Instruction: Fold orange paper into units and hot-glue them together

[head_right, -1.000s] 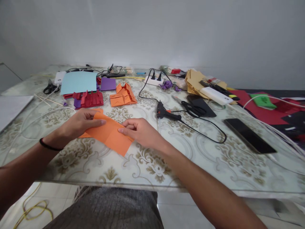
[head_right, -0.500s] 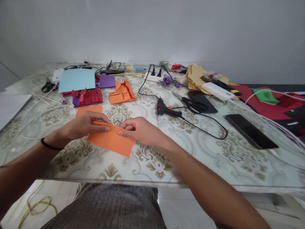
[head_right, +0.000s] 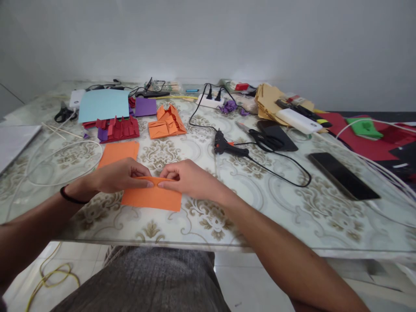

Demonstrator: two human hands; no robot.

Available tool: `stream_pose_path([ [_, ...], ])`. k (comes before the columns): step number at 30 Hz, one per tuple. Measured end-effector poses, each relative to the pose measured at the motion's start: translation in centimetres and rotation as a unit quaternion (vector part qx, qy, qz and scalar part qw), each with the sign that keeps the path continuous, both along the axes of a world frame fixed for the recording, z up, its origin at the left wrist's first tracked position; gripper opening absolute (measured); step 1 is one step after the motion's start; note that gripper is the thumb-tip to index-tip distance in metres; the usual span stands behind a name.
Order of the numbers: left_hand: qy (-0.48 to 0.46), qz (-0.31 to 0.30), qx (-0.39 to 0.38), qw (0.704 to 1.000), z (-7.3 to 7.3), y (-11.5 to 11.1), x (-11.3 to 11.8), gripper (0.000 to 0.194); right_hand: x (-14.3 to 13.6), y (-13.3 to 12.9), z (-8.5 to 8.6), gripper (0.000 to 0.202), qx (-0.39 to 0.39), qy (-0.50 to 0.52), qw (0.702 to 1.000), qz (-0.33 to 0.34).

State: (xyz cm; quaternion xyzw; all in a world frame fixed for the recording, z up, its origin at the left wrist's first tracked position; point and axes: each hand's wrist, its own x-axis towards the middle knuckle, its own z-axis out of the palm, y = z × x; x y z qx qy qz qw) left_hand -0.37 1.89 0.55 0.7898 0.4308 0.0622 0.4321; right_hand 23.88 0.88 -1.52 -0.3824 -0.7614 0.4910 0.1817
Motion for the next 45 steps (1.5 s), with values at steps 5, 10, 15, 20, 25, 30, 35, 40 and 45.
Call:
stream_pose_path([
  [5,-0.054,0.054,-0.053,0.996,0.0,0.4,-0.5,0.035,0.7,0.4,0.3,0.029,0.008,0.033,0.998,-0.047],
  [10,-0.076,0.07,-0.103,0.989,0.2,0.6,-0.9,0.03,0.9,0.5,0.6,0.03,-0.012,0.072,0.996,-0.057],
  [15,-0.084,0.067,-0.104,0.989,0.4,0.5,-1.0,0.024,0.7,0.3,0.5,0.029,-0.025,0.092,0.994,-0.061],
  [20,-0.093,0.071,-0.117,0.986,0.4,0.6,-1.1,0.022,0.7,0.3,0.4,0.025,-0.026,0.105,0.992,-0.064],
  [25,-0.086,0.071,-0.108,0.988,0.3,0.6,-1.2,0.024,0.7,0.3,0.3,0.025,-0.028,0.11,0.992,-0.061],
  [30,-0.094,0.071,-0.123,0.985,0.3,0.5,-1.1,0.024,0.7,0.2,0.3,0.026,-0.026,0.109,0.992,-0.058],
  [35,-0.099,0.08,-0.127,0.984,0.3,0.3,-0.9,0.022,0.7,0.3,0.2,0.027,-0.022,0.098,0.994,-0.054],
  [40,-0.077,0.083,-0.092,0.989,0.2,0.2,-0.5,0.025,0.5,0.5,0.0,0.028,-0.019,0.086,0.995,-0.057],
  [45,-0.072,0.081,-0.086,0.99,-0.1,0.3,-0.5,0.026,0.4,0.5,-0.1,0.027,-0.026,0.073,0.995,-0.059],
])
